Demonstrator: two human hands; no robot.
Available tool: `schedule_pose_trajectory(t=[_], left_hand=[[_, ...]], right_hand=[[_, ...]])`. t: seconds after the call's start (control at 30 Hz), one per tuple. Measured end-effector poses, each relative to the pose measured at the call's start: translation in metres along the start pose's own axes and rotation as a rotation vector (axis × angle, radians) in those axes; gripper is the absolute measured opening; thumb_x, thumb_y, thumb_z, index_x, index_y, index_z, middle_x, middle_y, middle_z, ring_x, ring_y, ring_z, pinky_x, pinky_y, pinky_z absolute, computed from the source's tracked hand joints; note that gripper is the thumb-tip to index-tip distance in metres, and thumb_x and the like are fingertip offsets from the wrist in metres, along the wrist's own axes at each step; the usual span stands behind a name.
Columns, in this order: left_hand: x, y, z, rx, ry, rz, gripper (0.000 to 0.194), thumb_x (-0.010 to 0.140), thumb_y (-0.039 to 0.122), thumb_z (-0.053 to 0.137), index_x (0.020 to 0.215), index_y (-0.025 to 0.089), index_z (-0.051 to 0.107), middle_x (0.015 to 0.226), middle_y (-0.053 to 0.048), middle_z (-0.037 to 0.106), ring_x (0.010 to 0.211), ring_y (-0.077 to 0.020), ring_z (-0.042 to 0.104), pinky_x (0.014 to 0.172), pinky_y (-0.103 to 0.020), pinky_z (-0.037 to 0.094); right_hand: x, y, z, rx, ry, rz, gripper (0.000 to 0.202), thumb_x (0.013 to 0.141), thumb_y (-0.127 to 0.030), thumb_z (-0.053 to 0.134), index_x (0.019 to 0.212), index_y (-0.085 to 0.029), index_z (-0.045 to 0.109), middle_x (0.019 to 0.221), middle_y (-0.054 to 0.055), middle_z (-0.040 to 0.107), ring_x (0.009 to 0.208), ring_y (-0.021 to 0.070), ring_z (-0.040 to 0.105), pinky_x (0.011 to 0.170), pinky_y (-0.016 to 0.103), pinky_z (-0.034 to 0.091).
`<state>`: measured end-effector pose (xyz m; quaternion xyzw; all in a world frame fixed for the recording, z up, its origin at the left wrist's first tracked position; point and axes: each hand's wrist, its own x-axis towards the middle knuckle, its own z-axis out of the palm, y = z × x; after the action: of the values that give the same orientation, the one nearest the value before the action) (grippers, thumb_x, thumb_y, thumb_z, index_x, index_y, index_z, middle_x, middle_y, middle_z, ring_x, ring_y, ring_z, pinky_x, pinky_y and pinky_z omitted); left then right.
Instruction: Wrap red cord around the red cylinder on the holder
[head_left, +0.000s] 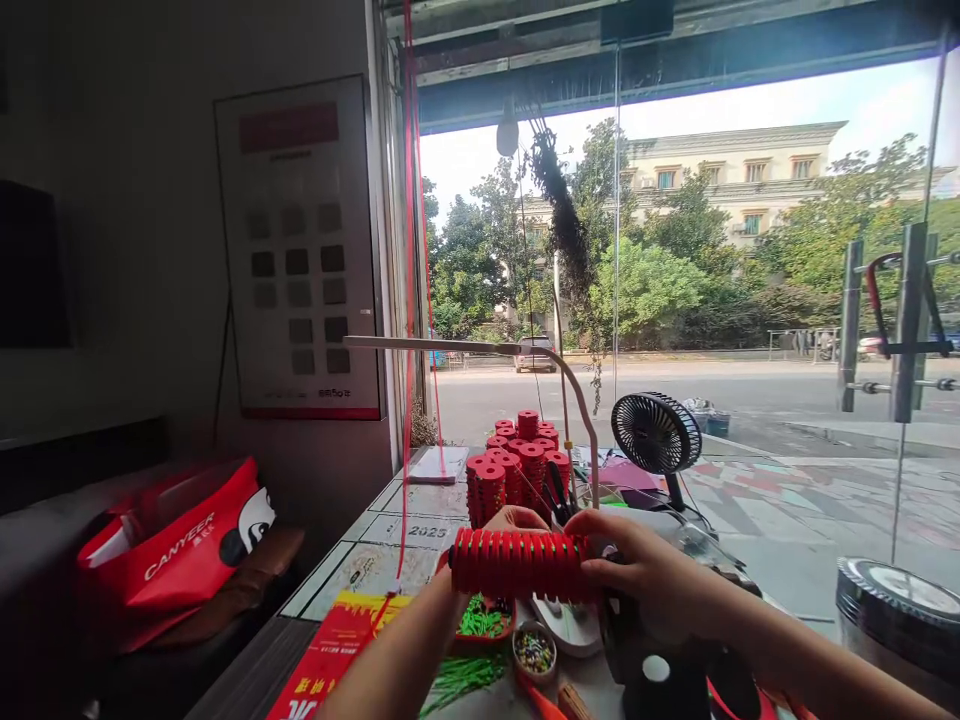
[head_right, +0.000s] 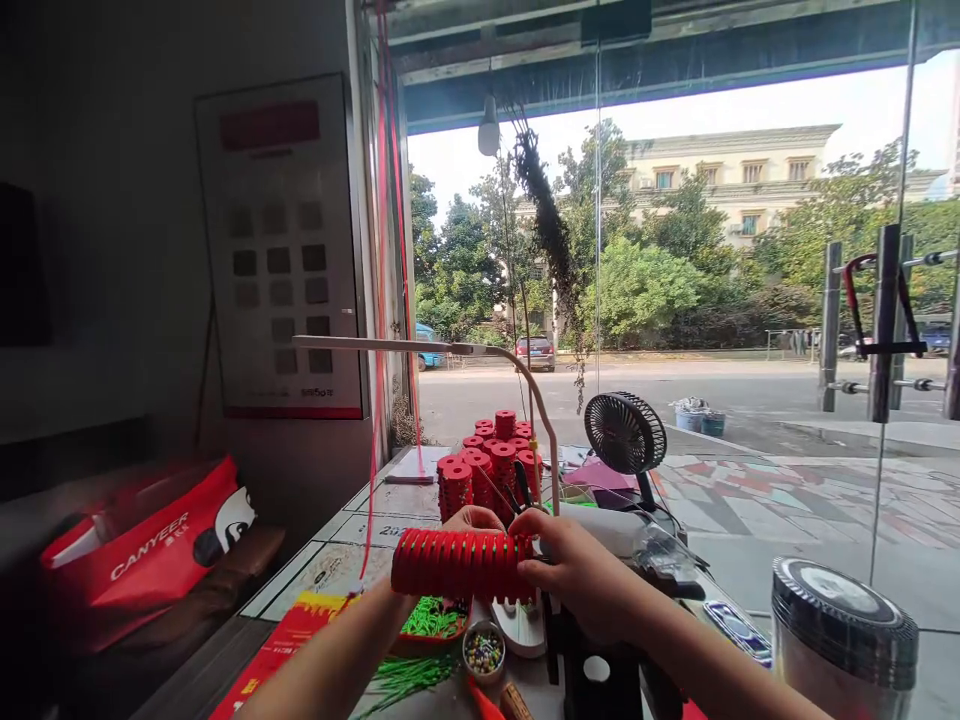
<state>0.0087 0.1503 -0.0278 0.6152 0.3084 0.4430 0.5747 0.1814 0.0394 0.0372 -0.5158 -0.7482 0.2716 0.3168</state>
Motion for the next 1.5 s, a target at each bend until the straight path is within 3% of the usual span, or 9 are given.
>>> schedule_pose_trajectory(t=[0.07,0.17,0.3,0.47,0.6,0.77,0.97,1.13,1.5], left_hand=[[0.020,0.028,-0.011,0.225,-0.324,-0.051,0.015,0.084,0.026,0.057,0.079,0.012,0.060,0.066,0.005,0.059,0.049,-0.0058,0.053,0.046,-0.020,0.046],[0.043,0.071,-0.016,0.482,-0.568,-0.016,0.013,0.081,0.019,0.061,0.070,0.012,0.060,0.059,0.007,0.057,0.046,-0.0046,0.050,0.045,-0.018,0.043],[0.041,0.112,0.004,0.717,-0.629,0.125,0.012,0.074,0.009,0.065,0.064,0.013,0.060,0.053,0.009,0.054,0.045,-0.0050,0.046,0.045,-0.018,0.038],[-0.001,0.134,0.037,0.931,-0.490,0.332,0.017,0.063,0.004,0.063,0.051,0.016,0.060,0.042,0.008,0.048,0.045,-0.0082,0.044,0.048,-0.024,0.030],[-0.034,0.131,0.038,1.016,-0.284,0.448,0.012,0.063,0.007,0.059,0.059,0.017,0.064,0.051,0.004,0.056,0.054,-0.0120,0.050,0.055,-0.026,0.033],[-0.071,0.099,0.019,0.996,-0.059,0.447,0.024,0.077,0.023,0.056,0.101,0.017,0.059,0.098,-0.006,0.064,0.091,-0.0200,0.056,0.082,-0.032,0.041],[-0.090,0.070,0.009,1.055,-0.090,0.460,0.063,0.064,0.020,0.069,0.123,0.022,0.046,0.120,-0.004,0.056,0.109,-0.0216,0.048,0.099,-0.035,0.033],[-0.085,0.071,0.008,1.085,-0.090,0.474,0.063,0.062,0.013,0.062,0.122,0.021,0.046,0.120,-0.004,0.057,0.108,-0.0215,0.048,0.098,-0.035,0.034],[-0.077,0.079,0.005,1.126,-0.171,0.440,0.071,0.058,0.019,0.065,0.126,0.019,0.044,0.118,-0.008,0.059,0.104,-0.0268,0.052,0.091,-0.040,0.040]], right_hand=[[-0.003,0.000,0.000,-0.039,0.027,0.002,0.032,0.070,-0.030,0.056,0.100,-0.020,0.058,0.106,0.009,0.059,0.101,0.0274,0.051,0.091,0.041,0.035],[-0.004,0.000,0.000,-0.056,0.052,-0.002,0.031,0.068,-0.027,0.057,0.098,-0.020,0.057,0.107,0.009,0.060,0.103,0.0261,0.051,0.091,0.038,0.036],[0.005,0.001,0.000,-0.075,0.103,-0.019,0.025,0.071,-0.029,0.055,0.095,-0.019,0.054,0.099,0.007,0.064,0.094,0.0230,0.056,0.084,0.034,0.040],[0.023,-0.002,0.004,-0.171,0.193,-0.057,0.012,0.077,-0.028,0.049,0.077,-0.019,0.055,0.077,0.004,0.067,0.072,0.0197,0.059,0.063,0.029,0.043],[0.019,-0.015,0.009,-0.366,0.350,-0.111,0.012,0.077,-0.021,0.054,0.067,-0.019,0.061,0.076,0.005,0.067,0.081,0.0241,0.055,0.075,0.036,0.038],[-0.006,-0.027,0.022,-0.562,0.448,-0.180,0.020,0.080,-0.020,0.058,0.060,-0.022,0.060,0.069,0.001,0.063,0.079,0.0218,0.049,0.079,0.037,0.034],[-0.024,-0.012,0.046,-0.680,0.565,-0.326,0.020,0.084,-0.023,0.055,0.064,-0.023,0.056,0.066,-0.003,0.059,0.073,0.0187,0.045,0.077,0.035,0.033],[-0.032,0.000,0.061,-0.705,0.741,-0.485,0.022,0.088,-0.022,0.045,0.070,-0.024,0.059,0.063,-0.002,0.057,0.070,0.0181,0.045,0.080,0.035,0.033],[-0.034,0.011,0.079,-0.660,0.782,-0.482,0.039,0.095,-0.029,0.032,0.065,-0.022,0.056,0.057,-0.001,0.053,0.066,0.0167,0.044,0.079,0.035,0.032]])
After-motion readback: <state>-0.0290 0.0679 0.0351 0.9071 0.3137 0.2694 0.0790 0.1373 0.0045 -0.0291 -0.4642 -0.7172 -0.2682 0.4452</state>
